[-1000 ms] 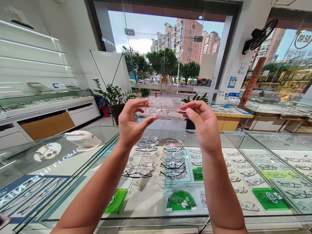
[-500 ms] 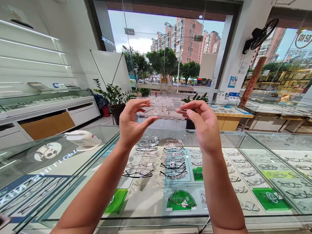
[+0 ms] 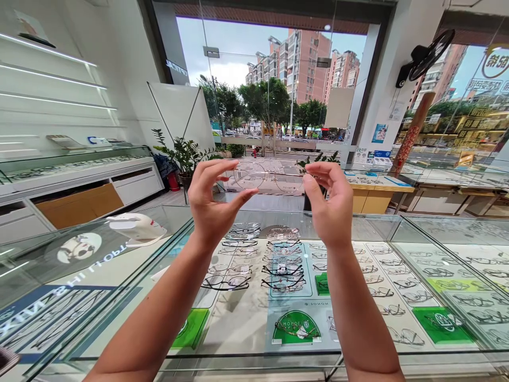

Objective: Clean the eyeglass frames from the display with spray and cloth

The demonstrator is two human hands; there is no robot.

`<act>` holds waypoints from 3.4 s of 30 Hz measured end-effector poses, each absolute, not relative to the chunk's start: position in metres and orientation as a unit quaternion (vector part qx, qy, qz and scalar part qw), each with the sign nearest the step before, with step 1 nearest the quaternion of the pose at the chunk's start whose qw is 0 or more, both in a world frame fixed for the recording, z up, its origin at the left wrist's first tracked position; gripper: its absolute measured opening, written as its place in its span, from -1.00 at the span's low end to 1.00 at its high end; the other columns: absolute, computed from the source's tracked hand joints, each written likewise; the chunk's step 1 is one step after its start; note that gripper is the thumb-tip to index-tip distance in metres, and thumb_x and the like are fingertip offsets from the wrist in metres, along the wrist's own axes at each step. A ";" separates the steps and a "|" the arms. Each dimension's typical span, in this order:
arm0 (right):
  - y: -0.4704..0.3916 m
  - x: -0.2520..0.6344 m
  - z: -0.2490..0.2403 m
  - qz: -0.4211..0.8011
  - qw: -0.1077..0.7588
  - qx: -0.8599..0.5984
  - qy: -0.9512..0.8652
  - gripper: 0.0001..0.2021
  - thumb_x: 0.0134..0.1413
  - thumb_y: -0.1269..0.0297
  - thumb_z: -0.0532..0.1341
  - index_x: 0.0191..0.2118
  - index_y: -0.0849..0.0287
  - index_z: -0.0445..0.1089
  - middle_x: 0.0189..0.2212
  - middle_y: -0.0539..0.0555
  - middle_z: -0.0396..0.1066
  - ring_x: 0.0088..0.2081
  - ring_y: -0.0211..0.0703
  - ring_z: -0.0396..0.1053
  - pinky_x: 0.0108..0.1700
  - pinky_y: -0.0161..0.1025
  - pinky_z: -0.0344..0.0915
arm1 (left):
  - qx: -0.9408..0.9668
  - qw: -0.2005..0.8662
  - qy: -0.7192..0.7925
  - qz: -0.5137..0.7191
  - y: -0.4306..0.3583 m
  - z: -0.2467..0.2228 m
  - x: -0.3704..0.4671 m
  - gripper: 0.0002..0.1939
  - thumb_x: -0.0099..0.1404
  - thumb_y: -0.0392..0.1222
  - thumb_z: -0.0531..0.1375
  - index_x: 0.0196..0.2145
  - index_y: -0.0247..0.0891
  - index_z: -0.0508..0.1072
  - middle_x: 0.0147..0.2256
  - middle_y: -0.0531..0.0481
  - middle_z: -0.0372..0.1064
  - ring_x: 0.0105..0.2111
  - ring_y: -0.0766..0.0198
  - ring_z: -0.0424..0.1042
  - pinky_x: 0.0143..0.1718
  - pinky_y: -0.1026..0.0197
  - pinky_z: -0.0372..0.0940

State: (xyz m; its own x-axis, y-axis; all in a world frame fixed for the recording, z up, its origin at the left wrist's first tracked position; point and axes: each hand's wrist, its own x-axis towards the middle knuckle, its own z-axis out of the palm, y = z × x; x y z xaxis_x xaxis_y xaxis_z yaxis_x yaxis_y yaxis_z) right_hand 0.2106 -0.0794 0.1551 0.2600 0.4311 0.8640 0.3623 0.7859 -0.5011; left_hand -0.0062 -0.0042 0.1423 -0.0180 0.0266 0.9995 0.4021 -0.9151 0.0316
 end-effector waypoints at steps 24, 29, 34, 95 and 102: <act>-0.076 0.206 0.151 -0.232 0.571 -0.394 -0.682 -0.84 0.32 0.24 0.27 -0.08 -0.01 0.59 -0.01 0.07 0.53 0.09 0.09 0.41 0.18 0.15 0.25 | -0.739 0.115 -0.176 -0.640 -0.014 0.145 -0.006 -0.48 0.19 0.06 0.48 0.06 -0.10 0.55 -0.05 -0.07 0.50 -0.05 0.16 0.49 -0.05 0.10 0.45; -0.071 0.209 0.150 -0.208 0.565 -0.390 -0.697 -0.86 0.33 0.24 0.26 -0.16 -0.01 0.60 -0.07 0.06 0.56 0.05 0.09 0.43 0.14 0.13 0.26 | -0.747 0.176 -0.145 -0.625 -0.016 0.146 -0.007 -0.46 0.18 0.01 0.49 0.08 -0.12 0.54 -0.04 -0.08 0.50 -0.03 0.14 0.49 0.01 0.06 0.45; -0.068 0.215 0.151 -0.111 0.574 -0.371 -0.721 -0.89 0.29 0.28 0.28 -0.21 0.02 0.59 -0.09 0.07 0.56 0.02 0.04 0.46 0.13 0.11 0.30 | -0.772 0.071 -0.129 -0.618 -0.014 0.145 -0.006 -0.48 0.20 -0.04 0.49 0.08 -0.15 0.54 -0.04 -0.09 0.51 -0.07 0.18 0.54 -0.07 0.13 0.50; -0.160 0.073 0.004 0.017 0.638 -0.473 -0.607 -0.68 0.37 0.29 0.11 0.06 0.09 0.57 0.06 0.28 0.55 0.13 0.15 0.51 0.20 0.18 0.44 | -0.541 -0.501 -0.392 -0.550 -0.134 0.034 -0.037 -0.57 0.08 0.16 0.46 -0.33 -0.29 0.67 -0.40 -0.07 0.55 -0.37 0.23 0.42 -0.26 0.18 0.34; -0.147 0.101 0.016 0.100 0.628 -0.473 -0.610 -0.73 0.33 0.14 0.16 -0.40 0.11 0.39 -0.42 0.05 0.43 -0.35 -0.13 0.38 -0.33 -0.22 0.37 | -0.771 -0.297 -0.422 -0.373 -0.081 0.073 -0.068 -0.62 0.26 0.14 0.31 -0.34 -0.28 0.66 -0.54 0.03 0.40 -0.51 0.28 0.26 -0.43 0.24 0.08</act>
